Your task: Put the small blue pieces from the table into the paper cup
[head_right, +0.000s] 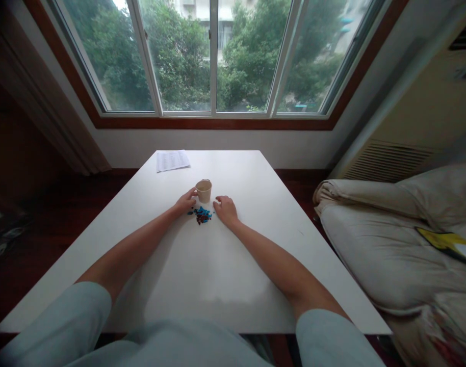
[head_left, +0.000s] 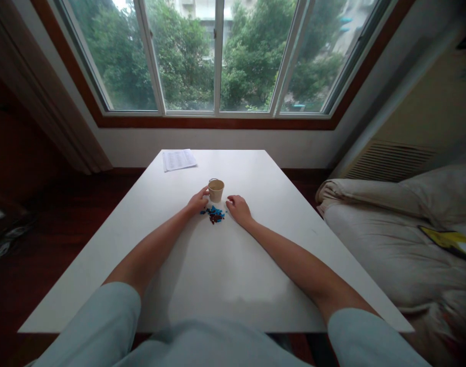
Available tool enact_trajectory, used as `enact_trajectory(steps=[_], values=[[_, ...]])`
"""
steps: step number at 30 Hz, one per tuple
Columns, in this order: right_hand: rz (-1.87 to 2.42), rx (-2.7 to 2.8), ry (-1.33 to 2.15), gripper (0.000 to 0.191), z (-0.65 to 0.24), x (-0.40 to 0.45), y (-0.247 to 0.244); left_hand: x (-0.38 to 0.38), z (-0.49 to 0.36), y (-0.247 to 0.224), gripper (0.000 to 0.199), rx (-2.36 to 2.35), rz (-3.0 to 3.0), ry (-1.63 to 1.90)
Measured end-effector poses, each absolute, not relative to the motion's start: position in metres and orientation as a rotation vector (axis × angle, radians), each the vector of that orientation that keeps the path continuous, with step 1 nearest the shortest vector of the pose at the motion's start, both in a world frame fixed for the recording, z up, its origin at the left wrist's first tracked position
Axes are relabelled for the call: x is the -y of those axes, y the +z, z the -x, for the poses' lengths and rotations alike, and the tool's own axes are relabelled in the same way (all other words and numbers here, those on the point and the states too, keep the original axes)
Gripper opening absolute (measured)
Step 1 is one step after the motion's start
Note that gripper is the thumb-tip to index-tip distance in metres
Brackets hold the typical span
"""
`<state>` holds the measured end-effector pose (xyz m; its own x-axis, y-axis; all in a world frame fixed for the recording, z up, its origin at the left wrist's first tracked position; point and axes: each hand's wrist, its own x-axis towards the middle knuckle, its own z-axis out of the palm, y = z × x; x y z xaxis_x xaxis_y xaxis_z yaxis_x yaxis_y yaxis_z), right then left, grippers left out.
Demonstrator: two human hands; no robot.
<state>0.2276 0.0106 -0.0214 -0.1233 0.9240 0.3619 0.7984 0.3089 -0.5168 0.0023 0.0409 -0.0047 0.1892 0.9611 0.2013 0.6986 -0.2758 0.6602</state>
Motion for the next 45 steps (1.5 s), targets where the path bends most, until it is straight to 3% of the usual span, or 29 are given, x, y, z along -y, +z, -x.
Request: enact_trajectory(steps=[5,11,16,22,26,34,45], values=[[1.526,2.097,0.162,0.048,-0.217,-0.022,-0.022,-0.039,-0.005,-0.01,0.068,-1.601,-2.046,0.846],[1.51,2.153,0.163,0.042,-0.21,-0.032,-0.022,-0.033,-0.006,-0.005,0.049,-1.642,-2.113,0.864],[1.486,2.166,0.191,0.04,-0.213,-0.035,-0.023,-0.029,-0.001,-0.007,0.044,-1.643,-2.117,0.9],[1.447,2.178,0.174,0.019,-0.221,-0.028,-0.021,-0.023,0.01,-0.015,0.031,-1.767,-2.218,0.839],[1.405,2.275,0.165,0.028,-0.229,-0.009,-0.016,-0.014,0.018,-0.015,0.024,-1.847,-2.26,0.782],[1.166,2.497,0.114,0.063,-0.225,0.025,-0.004,0.008,0.027,-0.001,0.036,-1.469,-2.481,0.624],[1.246,2.501,0.114,0.057,-0.22,0.006,-0.006,0.015,0.025,0.012,0.054,-1.32,-2.673,0.409]])
